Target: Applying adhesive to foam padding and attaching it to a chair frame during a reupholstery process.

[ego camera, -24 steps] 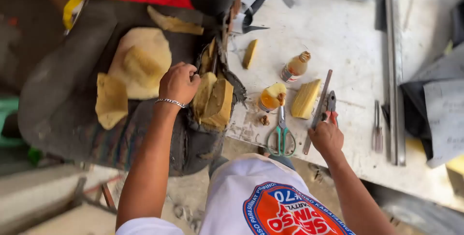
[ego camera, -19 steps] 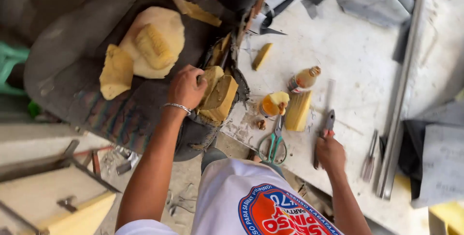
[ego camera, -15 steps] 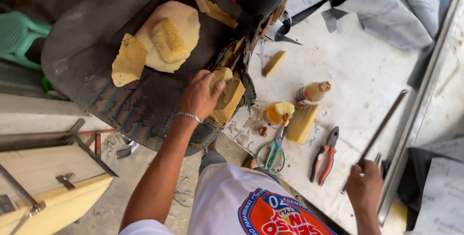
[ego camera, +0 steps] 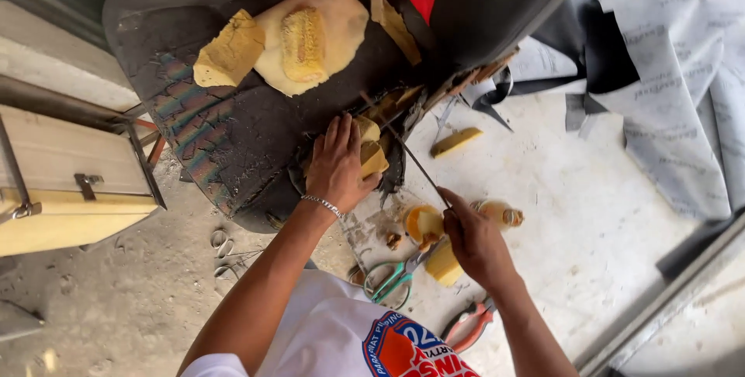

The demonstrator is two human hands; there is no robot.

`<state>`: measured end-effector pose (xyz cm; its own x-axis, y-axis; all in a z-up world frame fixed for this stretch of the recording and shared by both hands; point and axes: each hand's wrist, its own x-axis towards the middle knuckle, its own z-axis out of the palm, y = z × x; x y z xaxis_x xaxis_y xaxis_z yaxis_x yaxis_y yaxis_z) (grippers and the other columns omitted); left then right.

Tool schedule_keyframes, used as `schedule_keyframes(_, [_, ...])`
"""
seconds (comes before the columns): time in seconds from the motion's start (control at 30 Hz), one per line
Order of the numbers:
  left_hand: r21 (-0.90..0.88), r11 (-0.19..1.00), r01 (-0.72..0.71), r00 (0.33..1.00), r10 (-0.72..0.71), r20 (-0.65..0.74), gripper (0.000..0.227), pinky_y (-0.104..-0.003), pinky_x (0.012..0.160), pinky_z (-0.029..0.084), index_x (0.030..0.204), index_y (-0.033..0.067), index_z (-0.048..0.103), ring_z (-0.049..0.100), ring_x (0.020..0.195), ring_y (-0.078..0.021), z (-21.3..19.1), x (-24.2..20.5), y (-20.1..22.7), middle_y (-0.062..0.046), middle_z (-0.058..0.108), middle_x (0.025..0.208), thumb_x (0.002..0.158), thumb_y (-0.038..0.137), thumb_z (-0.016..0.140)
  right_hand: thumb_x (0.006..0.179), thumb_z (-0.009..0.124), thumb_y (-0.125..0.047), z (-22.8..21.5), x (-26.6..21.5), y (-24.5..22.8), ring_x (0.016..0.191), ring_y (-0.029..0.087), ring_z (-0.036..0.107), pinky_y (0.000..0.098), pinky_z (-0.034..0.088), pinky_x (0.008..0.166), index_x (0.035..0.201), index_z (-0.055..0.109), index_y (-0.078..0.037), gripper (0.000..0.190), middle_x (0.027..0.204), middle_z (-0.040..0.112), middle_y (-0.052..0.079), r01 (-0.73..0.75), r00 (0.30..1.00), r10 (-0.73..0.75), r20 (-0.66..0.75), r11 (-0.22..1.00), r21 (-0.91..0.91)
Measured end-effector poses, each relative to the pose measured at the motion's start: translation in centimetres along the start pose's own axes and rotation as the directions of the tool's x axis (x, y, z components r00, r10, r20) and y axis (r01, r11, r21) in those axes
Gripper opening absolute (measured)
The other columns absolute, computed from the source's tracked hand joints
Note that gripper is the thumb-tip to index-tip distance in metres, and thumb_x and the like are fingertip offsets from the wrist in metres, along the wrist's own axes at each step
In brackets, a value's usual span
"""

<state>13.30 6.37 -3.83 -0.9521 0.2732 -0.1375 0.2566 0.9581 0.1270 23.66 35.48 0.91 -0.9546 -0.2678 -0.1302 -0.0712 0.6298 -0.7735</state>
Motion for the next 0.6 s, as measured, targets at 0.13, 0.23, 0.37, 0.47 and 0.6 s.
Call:
schedule_keyframes(0.13, [-0.036, 0.999, -0.008, 1.0, 0.007, -0.021, 0.11, -0.06, 0.133, 0.029, 0.174, -0.0064, 0.028, 0.018, 0.172, -0.0408, 0.7, -0.4, -0.3, -0.025, 0.022, 0.186, 0.1, 0.061, 0.074, 0.113, 0.053, -0.02, -0.2, 1.1, 2.4, 0.065, 0.034, 0.074, 0.05, 0.05, 0.057, 0.161, 0.057, -0.011, 0.049, 0.09, 0.082, 0.016, 0.041, 0.998, -0.039, 0.045, 0.998, -0.047])
schedule_keyframes(0.23, [-0.023, 1.0, -0.019, 1.0, 0.019, -0.006, 0.111, -0.06, 0.132, 0.032, 0.173, -0.0077, 0.029, 0.019, 0.172, -0.0424, 0.6, -0.3, -0.3, -0.027, 0.022, 0.186, 0.1, 0.06, 0.077, 0.114, 0.052, -0.013, 1.3, 0.8, 4.9, 0.072, 0.025, 0.073, 0.0421, 0.059, 0.057, 0.158, 0.056, 0.0, 0.046, 0.108, 0.077, 0.014, 0.102, 0.994, -0.102, -0.027, 0.995, 0.007])
schedule_keyframes(0.37, [-0.034, 0.999, -0.023, 1.0, 0.023, 0.007, 0.109, -0.058, 0.133, 0.031, 0.175, -0.0059, 0.028, 0.018, 0.173, -0.0394, 0.4, -0.4, -0.4, -0.024, 0.021, 0.187, 0.101, 0.059, 0.074, 0.114, 0.054, -0.014, 2.7, -0.2, 6.4, 0.083, 0.028, 0.074, 0.0423, 0.061, 0.069, 0.155, 0.059, -0.002, 0.043, 0.111, 0.077, 0.014, 0.136, 0.991, -0.134, -0.029, 0.988, 0.068])
schedule_keyframes(0.47, [-0.02, 0.999, -0.028, 1.0, 0.028, 0.007, 0.108, -0.056, 0.134, 0.03, 0.175, -0.0059, 0.029, 0.018, 0.173, -0.0386, 0.7, -0.9, -0.4, -0.023, 0.021, 0.187, 0.101, 0.059, 0.073, 0.113, 0.054, -0.016, 2.4, -2.9, 5.9, 0.076, 0.025, 0.064, 0.0409, 0.053, 0.068, 0.144, 0.062, -0.002, 0.035, 0.097, 0.071, 0.011, 0.055, 0.995, -0.039, -0.093, 0.983, 0.175])
schedule_keyframes(0.6, [0.026, 0.999, -0.035, 0.999, 0.035, -0.006, 0.11, -0.055, 0.134, 0.031, 0.175, -0.0063, 0.028, 0.018, 0.173, -0.0382, 0.6, -0.3, -0.6, -0.023, 0.022, 0.187, 0.101, 0.063, 0.071, 0.09, 0.092, -0.025, 3.5, -4.3, 7.5, 0.083, 0.017, 0.059, 0.0303, 0.055, 0.057, 0.159, 0.045, -0.003, 0.087, 0.142, 0.062, 0.012, 0.083, 0.995, -0.07, -0.072, 0.974, 0.208])
